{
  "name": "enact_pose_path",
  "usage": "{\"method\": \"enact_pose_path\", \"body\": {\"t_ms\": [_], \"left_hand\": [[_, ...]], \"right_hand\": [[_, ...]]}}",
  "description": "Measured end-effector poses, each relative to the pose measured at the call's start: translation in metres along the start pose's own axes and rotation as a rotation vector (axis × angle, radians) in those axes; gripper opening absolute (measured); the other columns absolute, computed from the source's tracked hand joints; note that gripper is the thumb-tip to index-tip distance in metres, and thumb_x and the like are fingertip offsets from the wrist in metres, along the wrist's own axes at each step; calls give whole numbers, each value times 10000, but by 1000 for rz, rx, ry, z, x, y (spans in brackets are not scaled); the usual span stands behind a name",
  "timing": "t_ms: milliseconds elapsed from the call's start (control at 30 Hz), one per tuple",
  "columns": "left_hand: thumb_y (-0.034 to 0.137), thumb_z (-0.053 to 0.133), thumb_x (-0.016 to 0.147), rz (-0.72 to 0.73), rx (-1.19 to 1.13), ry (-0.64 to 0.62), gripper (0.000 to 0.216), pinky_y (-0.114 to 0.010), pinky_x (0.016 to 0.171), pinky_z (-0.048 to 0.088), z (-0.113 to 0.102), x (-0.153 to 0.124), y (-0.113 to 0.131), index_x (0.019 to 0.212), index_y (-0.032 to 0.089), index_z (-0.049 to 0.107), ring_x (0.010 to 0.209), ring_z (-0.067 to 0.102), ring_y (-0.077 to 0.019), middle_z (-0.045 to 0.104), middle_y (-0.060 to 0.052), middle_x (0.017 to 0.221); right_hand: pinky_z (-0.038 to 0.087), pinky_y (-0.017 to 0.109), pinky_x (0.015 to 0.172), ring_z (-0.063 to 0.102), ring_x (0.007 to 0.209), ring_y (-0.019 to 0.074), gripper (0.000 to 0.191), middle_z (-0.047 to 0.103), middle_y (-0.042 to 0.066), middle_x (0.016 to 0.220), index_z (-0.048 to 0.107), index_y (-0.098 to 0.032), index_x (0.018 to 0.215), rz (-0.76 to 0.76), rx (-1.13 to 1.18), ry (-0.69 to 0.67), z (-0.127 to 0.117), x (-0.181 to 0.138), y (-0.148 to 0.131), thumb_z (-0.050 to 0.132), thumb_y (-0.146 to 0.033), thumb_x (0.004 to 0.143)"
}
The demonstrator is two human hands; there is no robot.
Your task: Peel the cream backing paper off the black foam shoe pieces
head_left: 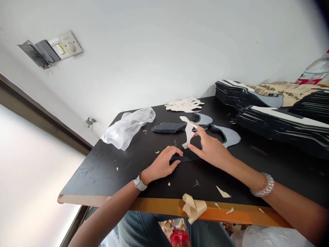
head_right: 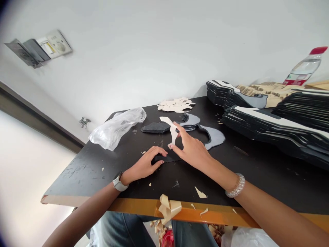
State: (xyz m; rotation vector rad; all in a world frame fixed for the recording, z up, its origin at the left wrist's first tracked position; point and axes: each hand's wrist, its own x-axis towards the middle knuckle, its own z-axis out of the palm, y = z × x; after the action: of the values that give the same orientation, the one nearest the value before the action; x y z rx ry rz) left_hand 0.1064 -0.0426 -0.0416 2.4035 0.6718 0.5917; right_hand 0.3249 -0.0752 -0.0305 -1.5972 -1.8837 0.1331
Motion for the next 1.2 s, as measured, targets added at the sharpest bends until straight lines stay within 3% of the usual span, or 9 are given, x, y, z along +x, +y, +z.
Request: {"method": "enact_pose_path", "body": {"t_ms": [167,267,367,500,633,767,900,1100,1200], "left_hand": [[325,543,904,-33,103,-40,508,-456,1158,223,1,-2,0,1369,208,375,1394,292,-252,413,-103,1447],[269,458,949,14,118,-118,410,-442,1175,195,1,-2,-1,1357,253,424,1399,297,-211,458,-42,1430],[183,432,936,73,103,-119,365,-391,1159,260,2,-2,0,1290,240,501,1352,379,-185,519,-45,1372],[216,466,918,22,134,-69,396,-422,1153,267,2,-3,2,1313,195,468,1374,343,-217,436,-103,1438],[352,493,930,-34,174,-108,533,-494,1164,188,1,-3,1,1425,237,334,1432,204,-253,376,-64,1488],[291,513,921,-6,109,-104,478,-489,1154,198,1,2,-3,1385,267,401,1387,300,-251,459,-48,1428],[227,627,834,28,-40,-64,442,-422,1086,329,-4,6,-3,1259,226,509,1249,423,-247,551,-91,1277],[161,598,832,28,-61,5,514,-426,1115,284,-4,1,5,1315,236,439,1261,421,-235,496,-81,1328],[193,653,799,-48,-149,102,607,-432,1097,321,0,1,2,1351,228,403,1256,450,-251,482,-101,1357]], "right_hand": [[578,334,651,681,675,157,856,501,139,1387,9,-290,1517,-1,235,108,1,2,-1,553,-358,859],[585,349,690,694,833,187,868,337,149,1503,-53,-306,1511,-50,212,68,6,0,-2,529,-313,867],[583,348,676,689,888,207,924,231,168,1545,-126,-292,1501,-91,145,-5,13,-4,-2,533,-294,853],[564,394,765,684,891,228,1004,320,196,1501,-215,-245,1479,-171,79,-51,15,-7,-1,553,-315,837],[528,442,846,664,908,236,1006,432,168,1428,-239,-262,1469,-263,38,-109,14,-10,0,544,-284,838],[533,419,824,651,942,244,915,516,148,1336,-207,-260,1480,-311,60,-116,17,-13,-2,473,-229,869],[532,425,832,649,917,228,877,523,142,1311,-189,-252,1484,-301,89,-89,17,-13,-4,447,-213,882],[568,363,717,641,715,166,795,507,147,1298,-85,-253,1506,-238,172,-59,15,-10,-2,425,-193,900],[578,373,740,654,805,191,785,507,150,1286,-46,-248,1510,-249,251,-1,17,-9,-1,446,-200,900]]}}
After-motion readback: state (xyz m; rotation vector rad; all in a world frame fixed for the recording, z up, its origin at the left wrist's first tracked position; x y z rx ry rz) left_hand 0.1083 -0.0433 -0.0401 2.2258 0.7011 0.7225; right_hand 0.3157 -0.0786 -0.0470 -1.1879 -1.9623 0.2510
